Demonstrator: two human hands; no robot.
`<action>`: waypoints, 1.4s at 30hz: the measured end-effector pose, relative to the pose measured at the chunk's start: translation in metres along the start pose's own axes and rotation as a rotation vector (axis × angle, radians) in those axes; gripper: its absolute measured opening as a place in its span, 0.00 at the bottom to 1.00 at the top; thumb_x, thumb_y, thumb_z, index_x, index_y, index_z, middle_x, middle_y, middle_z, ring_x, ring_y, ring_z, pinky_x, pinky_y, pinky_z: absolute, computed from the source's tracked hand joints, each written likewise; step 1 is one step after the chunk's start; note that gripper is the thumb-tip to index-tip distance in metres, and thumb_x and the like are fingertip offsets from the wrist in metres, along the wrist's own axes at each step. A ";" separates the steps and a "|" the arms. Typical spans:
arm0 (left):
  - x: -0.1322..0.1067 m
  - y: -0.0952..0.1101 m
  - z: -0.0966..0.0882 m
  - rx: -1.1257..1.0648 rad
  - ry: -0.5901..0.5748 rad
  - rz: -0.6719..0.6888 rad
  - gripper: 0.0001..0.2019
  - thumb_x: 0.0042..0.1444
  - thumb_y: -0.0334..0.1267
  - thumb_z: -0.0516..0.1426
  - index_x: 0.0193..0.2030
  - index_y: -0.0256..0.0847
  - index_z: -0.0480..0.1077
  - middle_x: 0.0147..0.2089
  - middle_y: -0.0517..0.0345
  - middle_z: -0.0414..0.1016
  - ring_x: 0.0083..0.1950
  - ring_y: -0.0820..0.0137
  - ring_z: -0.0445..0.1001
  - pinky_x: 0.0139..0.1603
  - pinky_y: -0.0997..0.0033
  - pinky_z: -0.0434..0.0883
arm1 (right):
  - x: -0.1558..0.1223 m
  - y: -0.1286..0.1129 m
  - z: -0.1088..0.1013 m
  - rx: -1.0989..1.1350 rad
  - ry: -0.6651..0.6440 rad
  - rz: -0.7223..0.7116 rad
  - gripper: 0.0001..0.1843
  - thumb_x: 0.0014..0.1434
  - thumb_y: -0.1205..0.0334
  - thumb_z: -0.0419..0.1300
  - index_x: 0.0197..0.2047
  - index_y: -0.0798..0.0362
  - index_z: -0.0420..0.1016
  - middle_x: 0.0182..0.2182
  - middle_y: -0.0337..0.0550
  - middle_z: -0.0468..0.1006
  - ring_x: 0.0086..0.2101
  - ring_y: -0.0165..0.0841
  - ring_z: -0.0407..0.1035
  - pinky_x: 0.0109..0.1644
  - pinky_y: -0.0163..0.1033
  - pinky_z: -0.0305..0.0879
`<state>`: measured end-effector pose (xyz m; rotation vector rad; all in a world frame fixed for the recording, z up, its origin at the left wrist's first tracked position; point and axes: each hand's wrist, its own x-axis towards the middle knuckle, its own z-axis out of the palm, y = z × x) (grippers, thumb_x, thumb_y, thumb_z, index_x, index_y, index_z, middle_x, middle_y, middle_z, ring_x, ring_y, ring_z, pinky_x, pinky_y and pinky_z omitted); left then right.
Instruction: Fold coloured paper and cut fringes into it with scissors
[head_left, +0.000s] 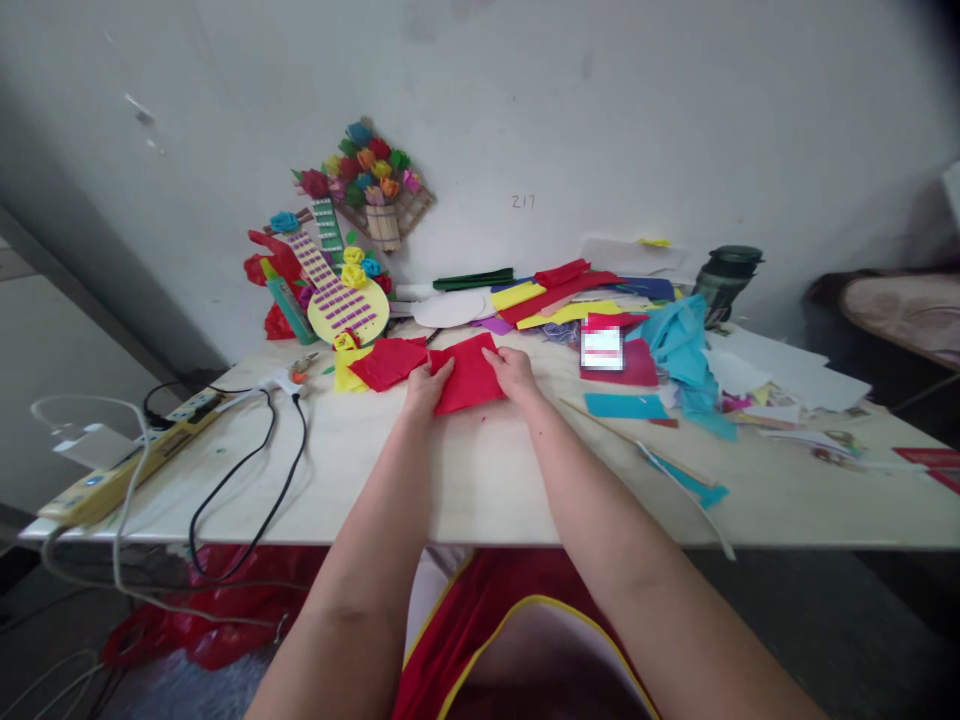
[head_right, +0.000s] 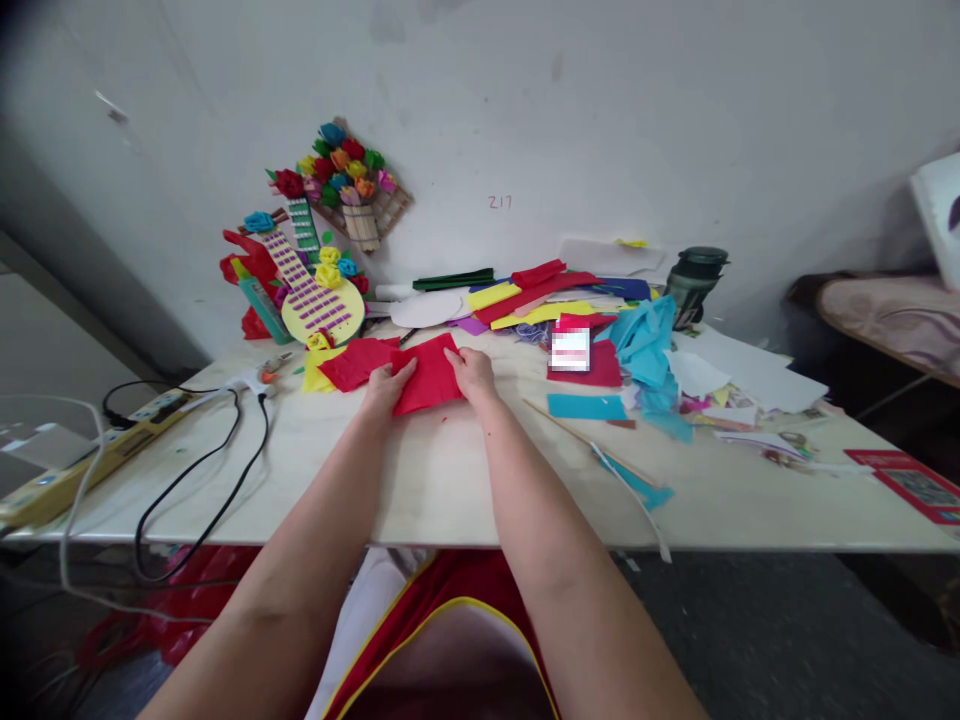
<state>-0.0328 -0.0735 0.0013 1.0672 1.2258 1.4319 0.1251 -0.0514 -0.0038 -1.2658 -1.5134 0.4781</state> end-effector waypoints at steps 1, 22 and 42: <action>0.000 0.000 0.000 0.008 -0.005 -0.001 0.16 0.37 0.45 0.67 0.29 0.35 0.73 0.27 0.51 0.77 0.33 0.62 0.76 0.34 0.67 0.73 | 0.000 0.001 0.000 -0.016 0.006 -0.018 0.23 0.53 0.50 0.54 0.15 0.50 0.50 0.13 0.31 0.52 0.20 0.27 0.49 0.26 0.35 0.48; 0.000 -0.005 -0.007 -0.105 -0.145 -0.081 0.20 0.38 0.46 0.67 0.35 0.34 0.74 0.32 0.47 0.78 0.35 0.60 0.77 0.36 0.66 0.74 | 0.001 0.003 -0.008 0.059 0.008 -0.055 0.28 0.50 0.40 0.53 0.15 0.51 0.46 0.15 0.32 0.46 0.21 0.25 0.45 0.24 0.33 0.46; -0.009 -0.003 -0.007 -0.245 -0.358 -0.114 0.22 0.33 0.34 0.69 0.39 0.32 0.73 0.39 0.45 0.78 0.40 0.60 0.77 0.44 0.62 0.74 | 0.001 0.003 -0.006 0.007 0.075 -0.002 0.25 0.51 0.49 0.55 0.14 0.50 0.48 0.13 0.32 0.50 0.21 0.27 0.47 0.26 0.35 0.47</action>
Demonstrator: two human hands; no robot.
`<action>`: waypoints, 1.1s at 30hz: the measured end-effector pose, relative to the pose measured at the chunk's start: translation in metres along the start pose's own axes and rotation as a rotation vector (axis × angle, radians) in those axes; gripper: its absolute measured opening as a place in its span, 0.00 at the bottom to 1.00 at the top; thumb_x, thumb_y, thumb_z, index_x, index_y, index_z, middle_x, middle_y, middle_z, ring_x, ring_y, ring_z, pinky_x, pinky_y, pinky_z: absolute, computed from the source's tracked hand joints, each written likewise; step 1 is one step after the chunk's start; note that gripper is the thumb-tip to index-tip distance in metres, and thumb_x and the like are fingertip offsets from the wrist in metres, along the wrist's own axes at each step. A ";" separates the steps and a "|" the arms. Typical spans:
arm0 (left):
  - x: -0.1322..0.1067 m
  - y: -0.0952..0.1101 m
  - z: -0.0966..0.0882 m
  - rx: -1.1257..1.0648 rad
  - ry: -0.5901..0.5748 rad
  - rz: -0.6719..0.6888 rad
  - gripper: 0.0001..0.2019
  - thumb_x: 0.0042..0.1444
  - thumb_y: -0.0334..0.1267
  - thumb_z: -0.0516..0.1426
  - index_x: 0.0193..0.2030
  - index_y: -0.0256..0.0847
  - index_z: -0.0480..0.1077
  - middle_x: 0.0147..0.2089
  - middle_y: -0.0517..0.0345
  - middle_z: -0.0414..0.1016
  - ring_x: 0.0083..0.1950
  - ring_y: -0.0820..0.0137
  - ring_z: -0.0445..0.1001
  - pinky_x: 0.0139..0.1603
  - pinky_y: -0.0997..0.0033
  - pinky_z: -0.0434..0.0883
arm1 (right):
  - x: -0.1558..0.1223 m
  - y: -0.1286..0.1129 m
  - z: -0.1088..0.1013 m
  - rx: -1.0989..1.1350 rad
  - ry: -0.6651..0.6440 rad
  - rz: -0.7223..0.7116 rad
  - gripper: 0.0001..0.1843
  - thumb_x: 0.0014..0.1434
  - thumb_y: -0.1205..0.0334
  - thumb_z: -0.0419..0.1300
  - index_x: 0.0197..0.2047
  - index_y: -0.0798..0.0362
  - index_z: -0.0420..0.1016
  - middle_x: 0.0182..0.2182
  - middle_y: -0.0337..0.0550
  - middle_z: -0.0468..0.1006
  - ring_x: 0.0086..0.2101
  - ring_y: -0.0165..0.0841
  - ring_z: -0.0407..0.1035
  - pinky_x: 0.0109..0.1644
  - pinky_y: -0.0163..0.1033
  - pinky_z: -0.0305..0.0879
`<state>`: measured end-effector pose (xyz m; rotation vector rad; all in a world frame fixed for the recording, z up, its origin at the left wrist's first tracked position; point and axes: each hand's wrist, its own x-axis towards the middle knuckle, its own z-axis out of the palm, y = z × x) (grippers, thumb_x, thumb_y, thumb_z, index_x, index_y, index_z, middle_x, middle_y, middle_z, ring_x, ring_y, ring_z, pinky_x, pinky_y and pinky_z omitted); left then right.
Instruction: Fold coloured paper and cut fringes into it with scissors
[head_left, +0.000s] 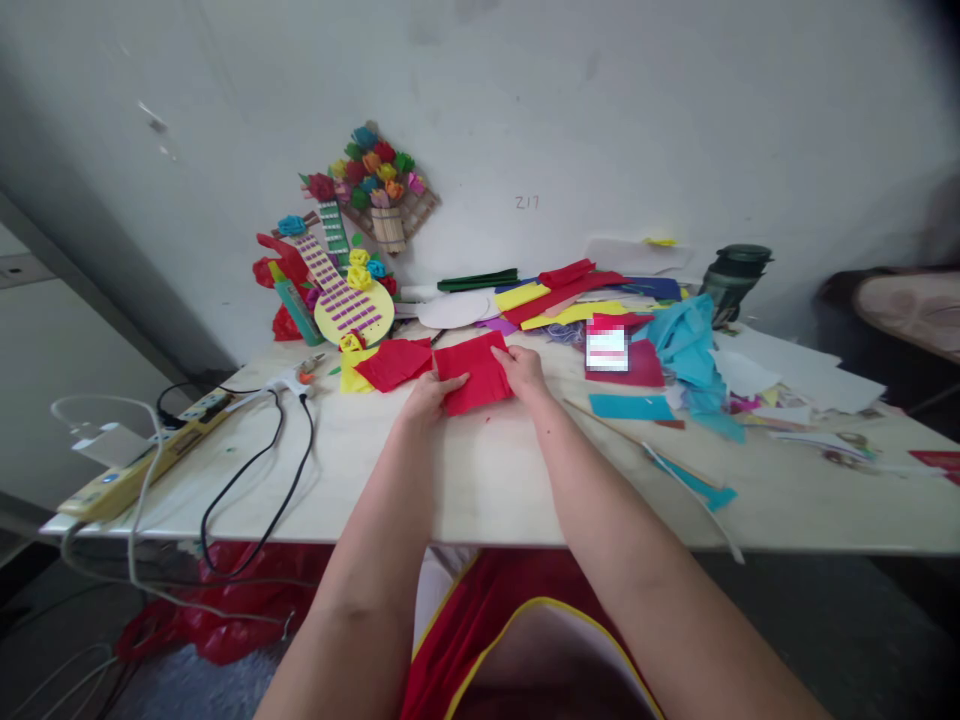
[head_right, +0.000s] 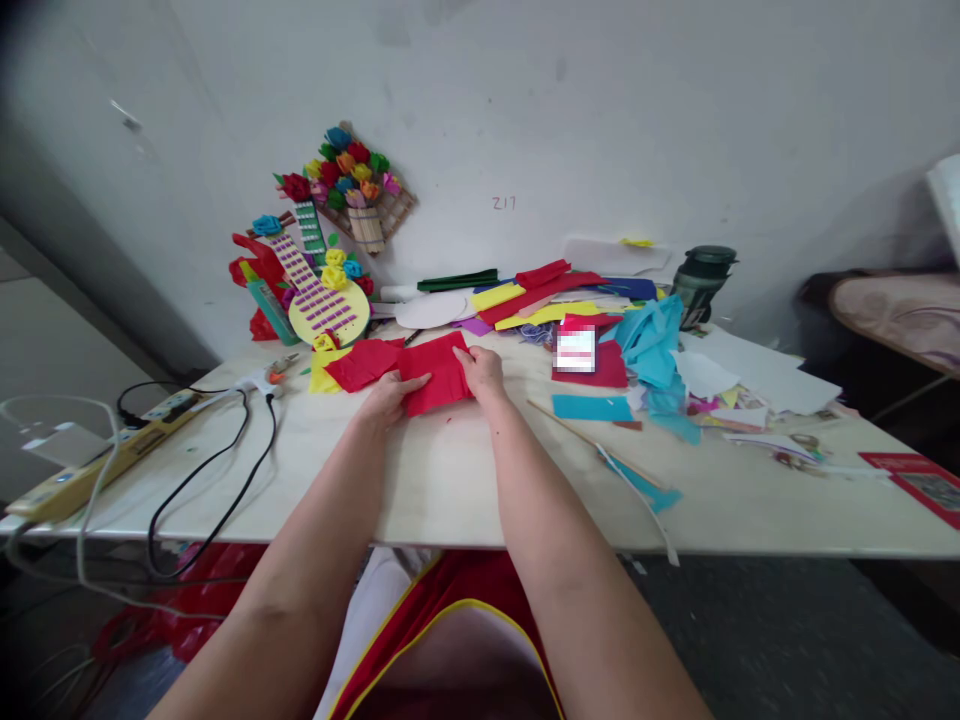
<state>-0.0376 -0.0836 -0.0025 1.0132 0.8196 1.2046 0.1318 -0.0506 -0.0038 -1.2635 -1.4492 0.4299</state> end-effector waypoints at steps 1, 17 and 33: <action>0.000 0.000 0.001 -0.001 0.007 -0.006 0.21 0.34 0.34 0.68 0.38 0.32 0.73 0.38 0.45 0.78 0.38 0.61 0.77 0.44 0.63 0.74 | 0.000 0.000 0.000 0.011 0.009 -0.002 0.25 0.51 0.49 0.55 0.14 0.50 0.48 0.13 0.32 0.50 0.21 0.27 0.47 0.26 0.35 0.47; 0.006 -0.002 0.005 0.009 0.170 0.079 0.16 0.42 0.37 0.65 0.38 0.32 0.72 0.33 0.48 0.78 0.36 0.63 0.77 0.42 0.62 0.73 | -0.003 0.002 0.008 0.244 0.036 0.141 0.25 0.49 0.48 0.58 0.15 0.51 0.49 0.14 0.30 0.46 0.20 0.24 0.45 0.23 0.33 0.46; 0.015 -0.007 -0.010 0.053 0.168 0.182 0.18 0.37 0.41 0.67 0.35 0.33 0.73 0.35 0.47 0.78 0.37 0.62 0.77 0.42 0.62 0.73 | -0.001 0.001 0.007 0.728 -0.083 0.478 0.23 0.45 0.40 0.60 0.27 0.55 0.71 0.17 0.37 0.70 0.17 0.27 0.60 0.20 0.33 0.55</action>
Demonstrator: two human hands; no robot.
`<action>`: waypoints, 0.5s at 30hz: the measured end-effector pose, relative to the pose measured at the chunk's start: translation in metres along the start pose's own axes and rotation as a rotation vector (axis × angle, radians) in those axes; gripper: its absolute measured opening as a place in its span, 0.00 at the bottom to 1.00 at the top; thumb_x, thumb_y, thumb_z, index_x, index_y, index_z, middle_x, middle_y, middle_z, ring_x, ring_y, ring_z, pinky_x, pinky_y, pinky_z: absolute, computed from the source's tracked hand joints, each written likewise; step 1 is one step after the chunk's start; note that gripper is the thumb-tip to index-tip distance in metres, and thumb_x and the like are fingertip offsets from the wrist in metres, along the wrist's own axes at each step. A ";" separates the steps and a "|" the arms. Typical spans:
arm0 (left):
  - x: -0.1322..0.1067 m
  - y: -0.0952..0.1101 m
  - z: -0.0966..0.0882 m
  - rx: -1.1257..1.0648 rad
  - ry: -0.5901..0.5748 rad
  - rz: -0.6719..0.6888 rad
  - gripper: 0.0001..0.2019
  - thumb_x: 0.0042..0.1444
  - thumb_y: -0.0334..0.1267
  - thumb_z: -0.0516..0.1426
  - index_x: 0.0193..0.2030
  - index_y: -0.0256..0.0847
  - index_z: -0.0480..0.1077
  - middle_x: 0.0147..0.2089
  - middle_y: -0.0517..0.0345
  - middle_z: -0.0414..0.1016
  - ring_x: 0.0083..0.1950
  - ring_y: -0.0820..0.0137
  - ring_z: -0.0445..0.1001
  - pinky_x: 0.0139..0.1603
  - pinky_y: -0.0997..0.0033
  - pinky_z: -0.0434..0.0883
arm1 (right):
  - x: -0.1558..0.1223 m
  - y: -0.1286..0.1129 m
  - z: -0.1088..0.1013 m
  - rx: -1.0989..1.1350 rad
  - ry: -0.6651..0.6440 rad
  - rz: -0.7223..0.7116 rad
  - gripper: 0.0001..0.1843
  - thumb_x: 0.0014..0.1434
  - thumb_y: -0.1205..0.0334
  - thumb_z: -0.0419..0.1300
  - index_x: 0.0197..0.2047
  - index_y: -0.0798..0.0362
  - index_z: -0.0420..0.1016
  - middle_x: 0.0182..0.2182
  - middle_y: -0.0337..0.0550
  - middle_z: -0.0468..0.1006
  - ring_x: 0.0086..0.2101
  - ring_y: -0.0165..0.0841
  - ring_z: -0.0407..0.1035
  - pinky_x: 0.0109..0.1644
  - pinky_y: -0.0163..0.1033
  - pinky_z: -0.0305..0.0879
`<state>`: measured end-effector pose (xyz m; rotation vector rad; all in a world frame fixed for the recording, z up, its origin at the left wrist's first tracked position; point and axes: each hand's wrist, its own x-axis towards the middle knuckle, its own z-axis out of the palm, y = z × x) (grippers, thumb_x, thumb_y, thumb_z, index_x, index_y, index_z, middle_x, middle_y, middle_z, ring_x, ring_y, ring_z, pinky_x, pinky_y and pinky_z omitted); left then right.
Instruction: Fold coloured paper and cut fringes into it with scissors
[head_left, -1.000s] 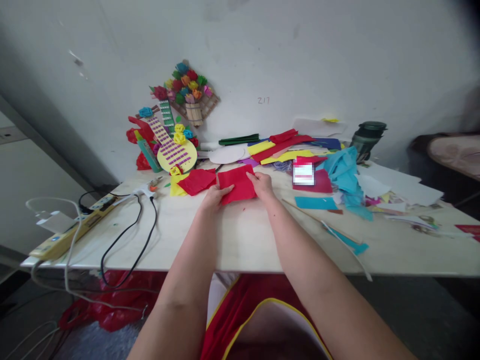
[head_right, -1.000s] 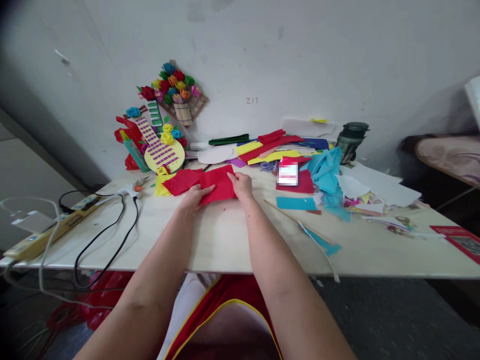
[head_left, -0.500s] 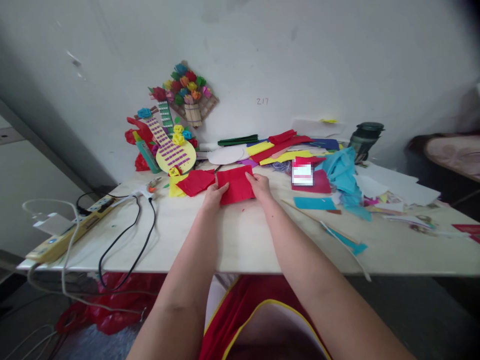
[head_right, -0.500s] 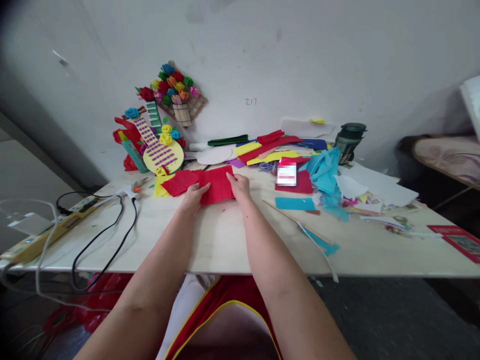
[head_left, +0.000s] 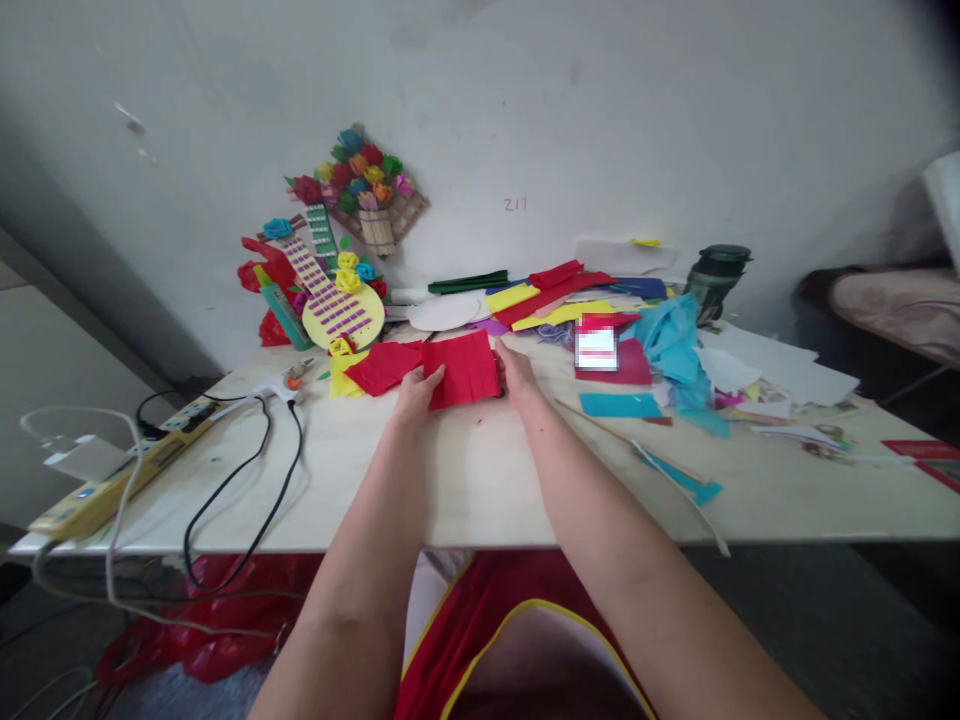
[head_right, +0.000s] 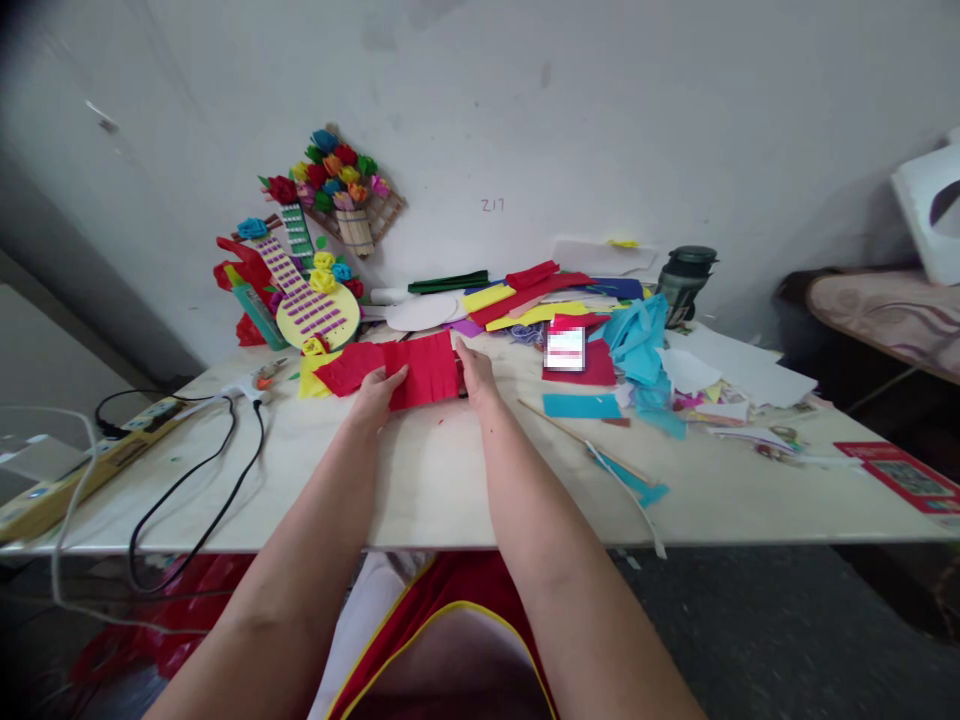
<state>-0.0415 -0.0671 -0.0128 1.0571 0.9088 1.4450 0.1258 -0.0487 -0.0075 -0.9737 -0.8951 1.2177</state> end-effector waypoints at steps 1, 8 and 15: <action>0.000 0.000 0.000 -0.004 0.000 -0.001 0.18 0.37 0.41 0.67 0.35 0.32 0.73 0.35 0.47 0.78 0.37 0.63 0.77 0.43 0.62 0.73 | -0.001 -0.001 0.000 -0.003 -0.010 -0.015 0.22 0.44 0.42 0.61 0.27 0.54 0.71 0.17 0.36 0.70 0.18 0.27 0.61 0.21 0.33 0.56; -0.001 0.003 0.004 -0.021 0.015 -0.007 0.18 0.39 0.41 0.66 0.35 0.32 0.72 0.32 0.49 0.78 0.35 0.65 0.77 0.42 0.64 0.72 | -0.004 0.002 0.001 -0.304 -0.011 -0.227 0.19 0.43 0.51 0.62 0.16 0.51 0.57 0.11 0.28 0.52 0.17 0.24 0.50 0.21 0.32 0.48; -0.004 0.006 0.012 0.061 0.087 0.005 0.11 0.46 0.38 0.62 0.33 0.34 0.71 0.26 0.54 0.76 0.27 0.69 0.75 0.28 0.73 0.72 | -0.006 -0.003 0.005 -0.541 0.111 -0.451 0.21 0.48 0.54 0.58 0.13 0.51 0.52 0.12 0.29 0.49 0.20 0.25 0.47 0.26 0.34 0.47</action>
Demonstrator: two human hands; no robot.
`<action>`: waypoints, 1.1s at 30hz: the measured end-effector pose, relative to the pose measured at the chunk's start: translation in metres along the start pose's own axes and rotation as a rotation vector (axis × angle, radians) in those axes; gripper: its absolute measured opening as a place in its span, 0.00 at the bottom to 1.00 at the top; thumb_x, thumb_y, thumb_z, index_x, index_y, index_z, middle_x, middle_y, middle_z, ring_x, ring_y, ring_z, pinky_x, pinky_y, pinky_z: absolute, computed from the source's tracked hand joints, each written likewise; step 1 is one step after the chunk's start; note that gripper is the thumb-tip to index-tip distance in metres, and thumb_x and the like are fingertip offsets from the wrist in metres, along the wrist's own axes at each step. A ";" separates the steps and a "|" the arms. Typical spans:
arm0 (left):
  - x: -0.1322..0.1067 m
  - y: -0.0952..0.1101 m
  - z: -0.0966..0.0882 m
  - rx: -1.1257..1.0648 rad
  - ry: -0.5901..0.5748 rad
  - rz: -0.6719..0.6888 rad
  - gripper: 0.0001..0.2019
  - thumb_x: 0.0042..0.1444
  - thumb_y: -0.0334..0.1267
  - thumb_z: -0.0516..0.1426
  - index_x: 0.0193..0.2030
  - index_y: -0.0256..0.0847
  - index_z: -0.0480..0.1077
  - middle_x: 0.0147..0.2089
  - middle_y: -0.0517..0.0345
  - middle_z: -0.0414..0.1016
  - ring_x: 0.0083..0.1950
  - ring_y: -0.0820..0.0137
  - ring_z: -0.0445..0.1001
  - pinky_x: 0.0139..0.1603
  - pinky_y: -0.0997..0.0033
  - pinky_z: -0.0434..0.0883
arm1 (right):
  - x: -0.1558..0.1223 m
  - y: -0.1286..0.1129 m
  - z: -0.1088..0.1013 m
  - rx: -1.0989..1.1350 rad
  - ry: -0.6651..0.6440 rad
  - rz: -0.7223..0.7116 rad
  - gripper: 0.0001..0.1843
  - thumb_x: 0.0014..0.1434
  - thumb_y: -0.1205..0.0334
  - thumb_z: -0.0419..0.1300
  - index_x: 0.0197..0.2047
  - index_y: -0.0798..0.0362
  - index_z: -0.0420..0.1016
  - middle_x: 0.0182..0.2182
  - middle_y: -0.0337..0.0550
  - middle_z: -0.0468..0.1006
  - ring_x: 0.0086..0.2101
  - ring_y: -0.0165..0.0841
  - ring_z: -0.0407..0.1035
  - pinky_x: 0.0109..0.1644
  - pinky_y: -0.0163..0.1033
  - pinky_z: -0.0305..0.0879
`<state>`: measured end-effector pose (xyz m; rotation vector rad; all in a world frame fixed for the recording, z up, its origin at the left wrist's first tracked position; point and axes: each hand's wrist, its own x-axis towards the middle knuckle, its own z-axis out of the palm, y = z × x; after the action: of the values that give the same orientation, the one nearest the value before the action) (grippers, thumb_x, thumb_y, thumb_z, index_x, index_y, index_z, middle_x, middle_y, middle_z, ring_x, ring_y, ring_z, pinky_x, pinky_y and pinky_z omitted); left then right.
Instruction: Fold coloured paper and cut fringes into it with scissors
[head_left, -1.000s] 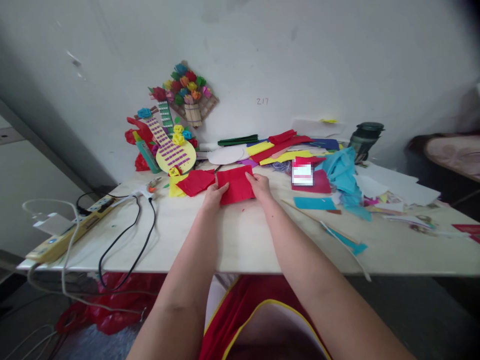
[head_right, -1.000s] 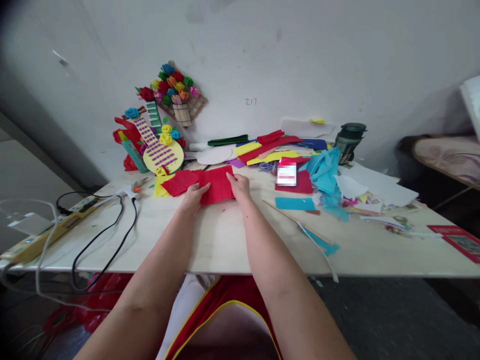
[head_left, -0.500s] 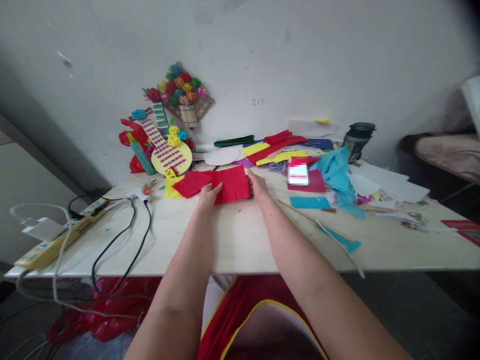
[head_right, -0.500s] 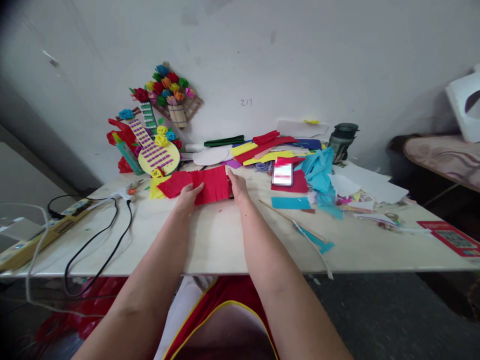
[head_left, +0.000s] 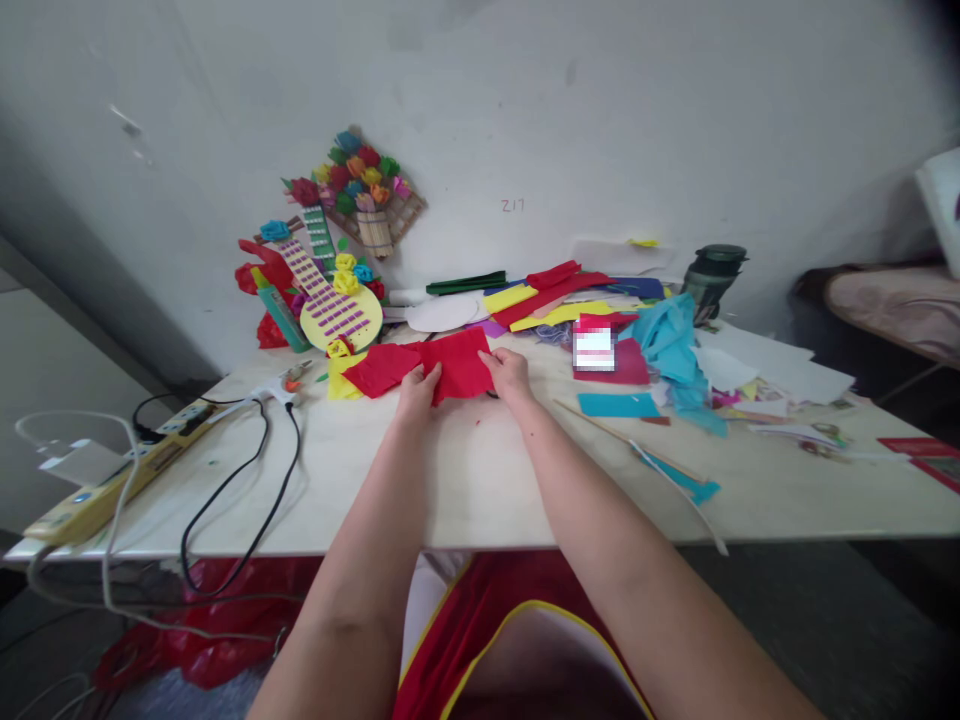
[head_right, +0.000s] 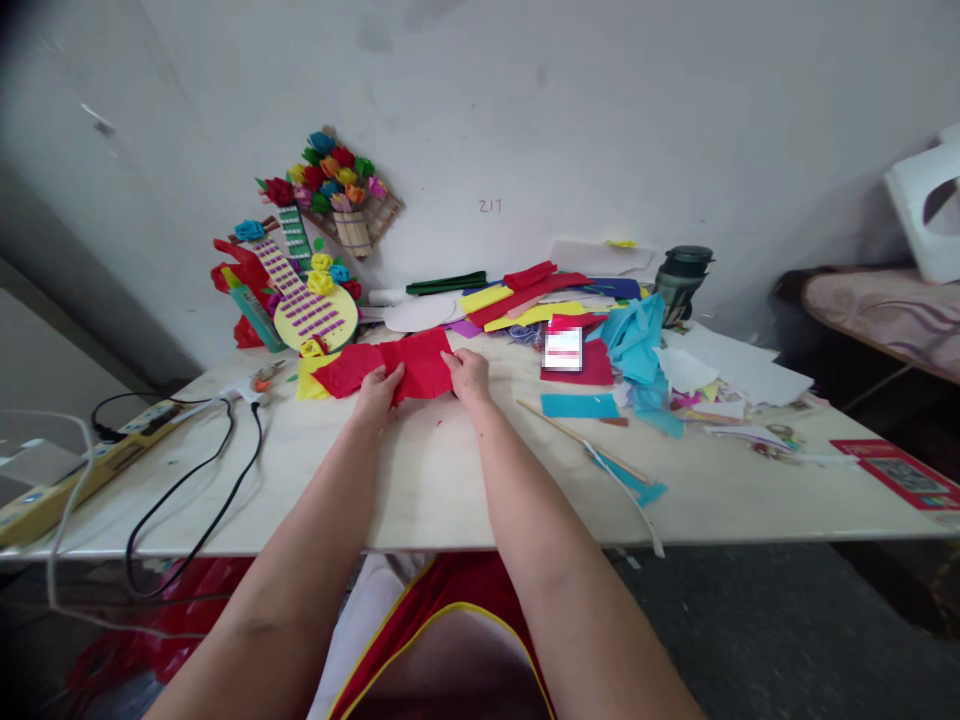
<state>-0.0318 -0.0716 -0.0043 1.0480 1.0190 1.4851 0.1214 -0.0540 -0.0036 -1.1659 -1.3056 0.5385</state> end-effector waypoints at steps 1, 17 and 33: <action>0.000 0.001 0.001 0.018 0.014 0.010 0.10 0.47 0.38 0.62 0.33 0.34 0.70 0.25 0.55 0.75 0.27 0.70 0.74 0.27 0.74 0.71 | 0.000 0.000 0.000 -0.015 0.004 -0.014 0.21 0.48 0.54 0.58 0.14 0.51 0.52 0.13 0.30 0.49 0.20 0.25 0.47 0.26 0.34 0.48; -0.005 0.005 -0.001 0.081 -0.032 -0.013 0.11 0.48 0.40 0.62 0.35 0.35 0.72 0.22 0.56 0.74 0.27 0.70 0.74 0.26 0.76 0.70 | 0.002 -0.003 -0.011 0.598 -0.099 0.418 0.15 0.44 0.50 0.62 0.25 0.54 0.69 0.14 0.35 0.68 0.15 0.26 0.59 0.15 0.31 0.49; -0.009 0.007 0.001 0.090 -0.108 -0.032 0.14 0.48 0.43 0.62 0.36 0.33 0.72 0.20 0.57 0.72 0.19 0.74 0.69 0.18 0.78 0.64 | 0.000 0.003 -0.010 0.575 -0.154 0.451 0.10 0.39 0.62 0.64 0.29 0.55 0.74 0.19 0.36 0.75 0.21 0.29 0.68 0.23 0.32 0.61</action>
<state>-0.0319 -0.0811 0.0020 1.1577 1.0289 1.3527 0.1311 -0.0565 -0.0048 -0.9350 -0.9110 1.2624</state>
